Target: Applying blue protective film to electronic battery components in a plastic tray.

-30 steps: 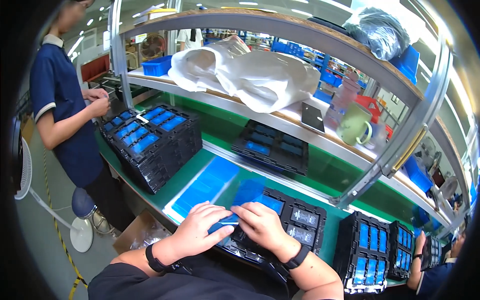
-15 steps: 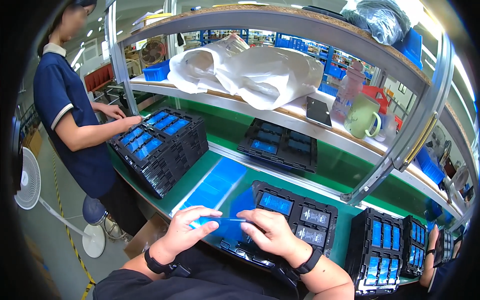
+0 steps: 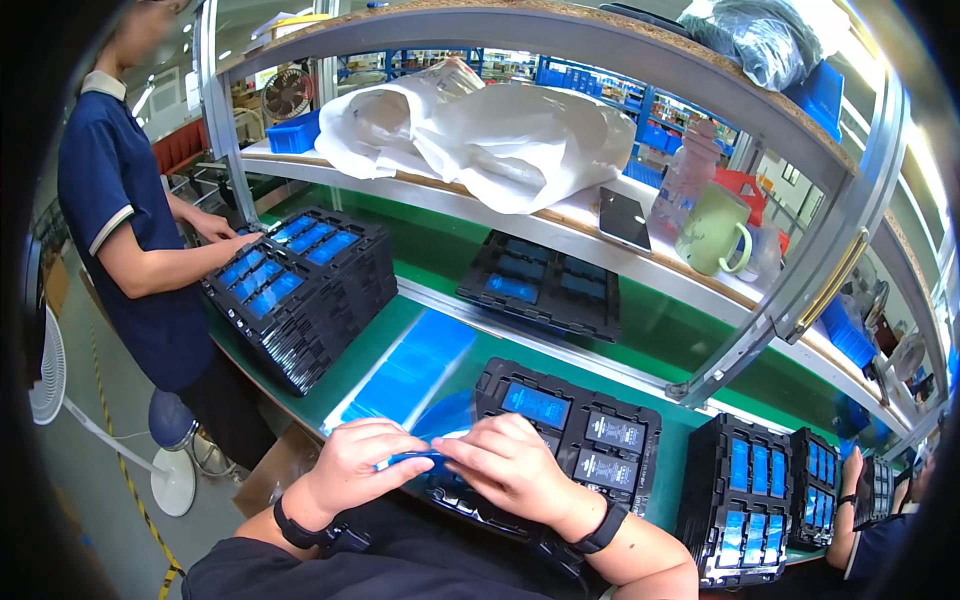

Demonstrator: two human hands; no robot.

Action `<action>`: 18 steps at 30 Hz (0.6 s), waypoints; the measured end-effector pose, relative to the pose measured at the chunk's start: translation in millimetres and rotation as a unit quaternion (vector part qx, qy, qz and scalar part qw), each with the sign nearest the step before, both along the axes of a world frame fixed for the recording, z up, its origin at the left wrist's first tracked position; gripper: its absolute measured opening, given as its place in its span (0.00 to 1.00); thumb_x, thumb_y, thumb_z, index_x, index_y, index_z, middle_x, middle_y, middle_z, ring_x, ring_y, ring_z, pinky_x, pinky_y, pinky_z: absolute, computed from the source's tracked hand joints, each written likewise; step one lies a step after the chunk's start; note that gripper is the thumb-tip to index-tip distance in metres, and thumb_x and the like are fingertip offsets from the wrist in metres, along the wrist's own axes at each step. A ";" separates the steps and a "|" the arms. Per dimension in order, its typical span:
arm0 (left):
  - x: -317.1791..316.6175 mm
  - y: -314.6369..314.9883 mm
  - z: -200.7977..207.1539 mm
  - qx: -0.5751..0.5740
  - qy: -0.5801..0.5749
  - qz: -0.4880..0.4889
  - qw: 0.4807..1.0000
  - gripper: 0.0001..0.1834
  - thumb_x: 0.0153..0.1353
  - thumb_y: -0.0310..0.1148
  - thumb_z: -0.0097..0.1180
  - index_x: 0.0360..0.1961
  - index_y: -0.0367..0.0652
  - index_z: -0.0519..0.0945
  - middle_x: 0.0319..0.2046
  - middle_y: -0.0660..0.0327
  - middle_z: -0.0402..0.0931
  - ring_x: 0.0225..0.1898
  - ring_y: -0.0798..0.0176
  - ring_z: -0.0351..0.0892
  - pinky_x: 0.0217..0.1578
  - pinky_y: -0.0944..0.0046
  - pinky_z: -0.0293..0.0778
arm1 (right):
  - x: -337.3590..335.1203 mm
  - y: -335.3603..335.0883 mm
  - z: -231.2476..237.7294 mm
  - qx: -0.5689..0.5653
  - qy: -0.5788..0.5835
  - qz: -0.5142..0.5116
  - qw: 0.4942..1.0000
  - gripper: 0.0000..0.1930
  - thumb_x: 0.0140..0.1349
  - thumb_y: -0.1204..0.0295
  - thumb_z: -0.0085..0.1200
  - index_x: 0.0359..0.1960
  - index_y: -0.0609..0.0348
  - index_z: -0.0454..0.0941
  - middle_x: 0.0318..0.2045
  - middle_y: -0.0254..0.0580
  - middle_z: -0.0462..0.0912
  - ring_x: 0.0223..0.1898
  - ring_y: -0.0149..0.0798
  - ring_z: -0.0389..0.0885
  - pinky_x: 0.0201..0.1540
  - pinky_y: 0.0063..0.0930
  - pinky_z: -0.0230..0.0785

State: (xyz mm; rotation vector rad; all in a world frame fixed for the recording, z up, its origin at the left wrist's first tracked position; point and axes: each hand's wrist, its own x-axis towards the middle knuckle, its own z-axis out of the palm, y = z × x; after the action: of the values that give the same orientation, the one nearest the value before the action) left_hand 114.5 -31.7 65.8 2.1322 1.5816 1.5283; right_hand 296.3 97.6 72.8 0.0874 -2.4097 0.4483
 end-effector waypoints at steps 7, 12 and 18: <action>-9.3 -7.1 6.9 -0.014 -0.008 0.090 0.996 0.25 0.48 0.35 0.69 0.48 0.40 0.77 0.18 0.65 0.71 0.22 0.66 0.74 0.27 0.68 0.72 | 5.0 6.5 -3.3 -0.059 0.068 -0.043 0.995 0.15 0.48 0.83 0.61 0.40 0.60 0.79 0.30 0.42 0.81 0.31 0.41 0.81 0.33 0.29 0.73; 6.9 -14.9 -0.9 -0.279 -0.367 -0.050 0.886 0.33 0.54 0.29 0.65 0.61 0.41 0.67 0.19 0.67 0.74 0.22 0.75 0.74 0.24 0.74 0.71 | 10.6 -1.2 -0.6 -0.083 0.074 -0.015 0.994 0.14 0.49 0.83 0.60 0.40 0.60 0.79 0.32 0.42 0.81 0.34 0.42 0.82 0.35 0.29 0.74; 6.1 -5.6 -23.6 -0.198 -0.346 -0.084 0.914 0.09 0.59 0.21 0.53 0.38 0.32 0.82 0.23 0.59 0.79 0.25 0.68 0.80 0.28 0.71 0.77 | 4.0 3.2 -2.6 -0.093 0.100 0.007 0.991 0.10 0.52 0.77 0.61 0.37 0.61 0.80 0.30 0.44 0.82 0.31 0.43 0.82 0.34 0.31 0.75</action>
State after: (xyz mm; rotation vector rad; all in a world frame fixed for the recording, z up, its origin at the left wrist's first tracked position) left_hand 120.6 -37.3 42.2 1.2654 1.2639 1.4987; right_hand 300.3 100.7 70.2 0.0624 -2.1624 0.6387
